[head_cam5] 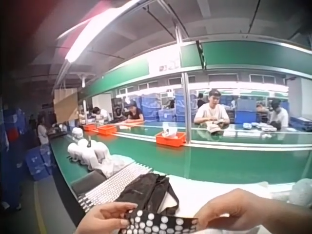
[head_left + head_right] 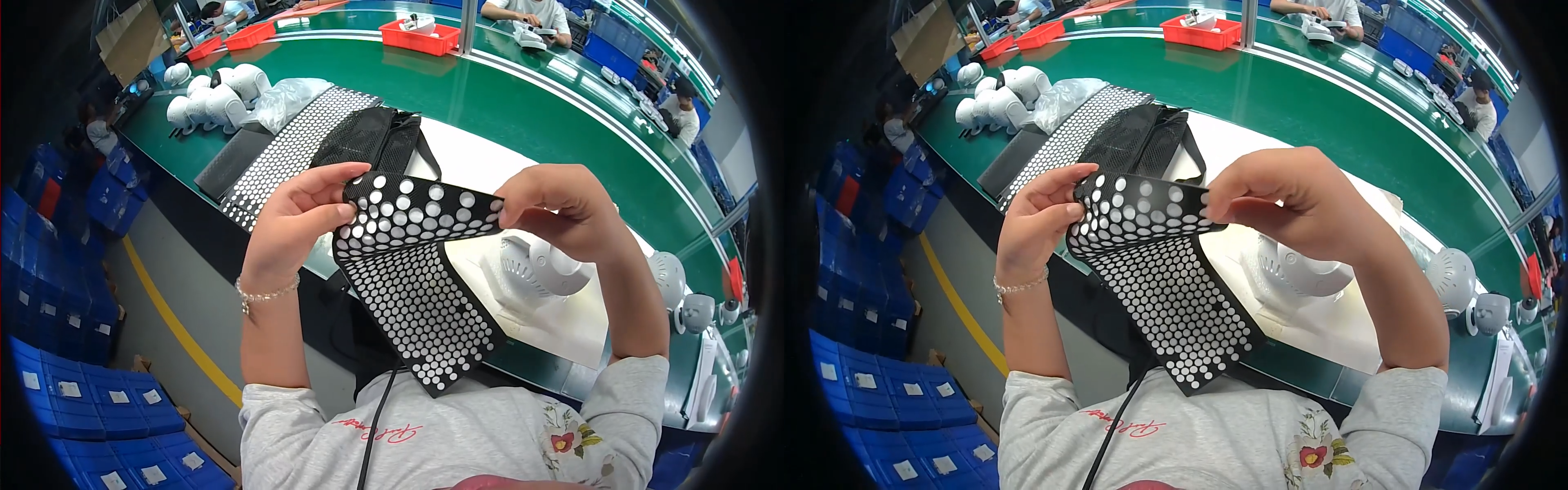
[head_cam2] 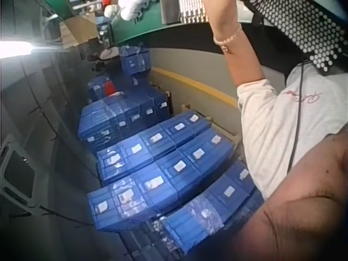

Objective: Attaching black adhesive pads to the bottom of white spherical light fixture housings on a factory assembly line.

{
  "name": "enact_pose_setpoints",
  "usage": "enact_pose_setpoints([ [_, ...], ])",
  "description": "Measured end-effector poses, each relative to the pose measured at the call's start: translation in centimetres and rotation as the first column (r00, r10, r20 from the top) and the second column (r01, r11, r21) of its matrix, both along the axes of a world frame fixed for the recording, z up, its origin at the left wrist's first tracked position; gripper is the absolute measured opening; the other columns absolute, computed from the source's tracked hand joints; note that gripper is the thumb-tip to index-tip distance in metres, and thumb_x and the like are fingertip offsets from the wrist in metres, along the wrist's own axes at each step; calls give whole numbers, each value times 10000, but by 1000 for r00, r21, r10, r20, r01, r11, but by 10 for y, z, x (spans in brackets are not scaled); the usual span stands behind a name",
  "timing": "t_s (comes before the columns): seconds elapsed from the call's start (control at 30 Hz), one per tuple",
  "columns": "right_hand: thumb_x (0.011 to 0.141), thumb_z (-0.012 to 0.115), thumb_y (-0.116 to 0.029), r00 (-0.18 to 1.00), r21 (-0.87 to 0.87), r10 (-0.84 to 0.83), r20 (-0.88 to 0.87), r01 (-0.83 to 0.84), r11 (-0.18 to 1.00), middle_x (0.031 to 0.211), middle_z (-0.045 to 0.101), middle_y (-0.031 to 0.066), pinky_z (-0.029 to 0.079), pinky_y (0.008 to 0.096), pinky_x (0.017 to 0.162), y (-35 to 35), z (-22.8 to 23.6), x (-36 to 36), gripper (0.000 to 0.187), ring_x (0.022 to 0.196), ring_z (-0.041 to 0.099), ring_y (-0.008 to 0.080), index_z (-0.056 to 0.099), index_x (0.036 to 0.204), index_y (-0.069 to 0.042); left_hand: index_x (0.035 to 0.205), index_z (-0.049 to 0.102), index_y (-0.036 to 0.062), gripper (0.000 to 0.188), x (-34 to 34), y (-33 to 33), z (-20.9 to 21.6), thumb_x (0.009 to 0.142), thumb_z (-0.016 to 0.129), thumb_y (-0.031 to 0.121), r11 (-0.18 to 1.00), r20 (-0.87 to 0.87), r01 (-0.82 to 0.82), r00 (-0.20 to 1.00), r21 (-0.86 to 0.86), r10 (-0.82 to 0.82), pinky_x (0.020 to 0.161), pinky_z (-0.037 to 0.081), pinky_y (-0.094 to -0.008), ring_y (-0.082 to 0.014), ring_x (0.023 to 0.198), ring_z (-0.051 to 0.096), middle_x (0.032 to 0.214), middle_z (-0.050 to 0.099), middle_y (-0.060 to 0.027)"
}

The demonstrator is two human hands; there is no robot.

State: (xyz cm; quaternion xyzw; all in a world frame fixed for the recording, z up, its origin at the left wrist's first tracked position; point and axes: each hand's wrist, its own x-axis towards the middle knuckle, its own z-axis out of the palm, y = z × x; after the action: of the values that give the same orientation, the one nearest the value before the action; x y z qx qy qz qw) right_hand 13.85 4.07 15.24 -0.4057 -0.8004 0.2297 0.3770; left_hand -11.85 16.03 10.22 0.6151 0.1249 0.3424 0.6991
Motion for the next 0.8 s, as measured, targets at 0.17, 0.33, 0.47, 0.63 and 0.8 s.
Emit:
enact_pose_setpoints([
  [0.17,718,552,102,989,117,-43,-140,59,991,1093,515,120,423,308,798,0,-8,13,220,969,538,222,561,859,-67,1128,486,-47,386,2,-13,-1,744,511,-73,973,-20,-213,976,92,216,659,428,-178,-56,744,527,843,563,-21],
  [0.33,720,596,32,999,317,-9,-53,25,948,1116,494,131,397,348,849,5,0,6,417,1019,511,255,437,1088,-83,1135,470,-55,377,5,-26,1,760,503,-76,947,-23,-291,955,138,297,654,428,-178,-59,740,525,840,560,-30],
  [0.47,676,650,15,991,379,-22,133,-31,925,972,591,98,434,345,820,8,8,-36,428,946,553,238,479,1065,-31,1123,455,-51,357,17,-45,5,770,503,-78,930,-21,-306,948,201,317,672,441,-172,-75,793,542,909,569,-71],
  [0.63,675,667,-17,979,443,-86,183,-4,897,923,602,83,466,302,737,17,-1,-58,429,862,586,200,495,1068,-38,1063,477,-52,288,26,-57,2,778,512,-57,876,111,-375,927,305,358,703,463,-199,-102,826,573,896,590,-97],
  [0.8,682,677,-36,985,453,-112,128,42,890,901,592,81,481,267,673,20,-12,-59,473,806,598,178,470,1107,-38,1029,489,-52,264,28,-59,-2,769,532,-44,846,114,-407,913,345,392,707,479,-218,-127,813,595,875,603,-111],
])
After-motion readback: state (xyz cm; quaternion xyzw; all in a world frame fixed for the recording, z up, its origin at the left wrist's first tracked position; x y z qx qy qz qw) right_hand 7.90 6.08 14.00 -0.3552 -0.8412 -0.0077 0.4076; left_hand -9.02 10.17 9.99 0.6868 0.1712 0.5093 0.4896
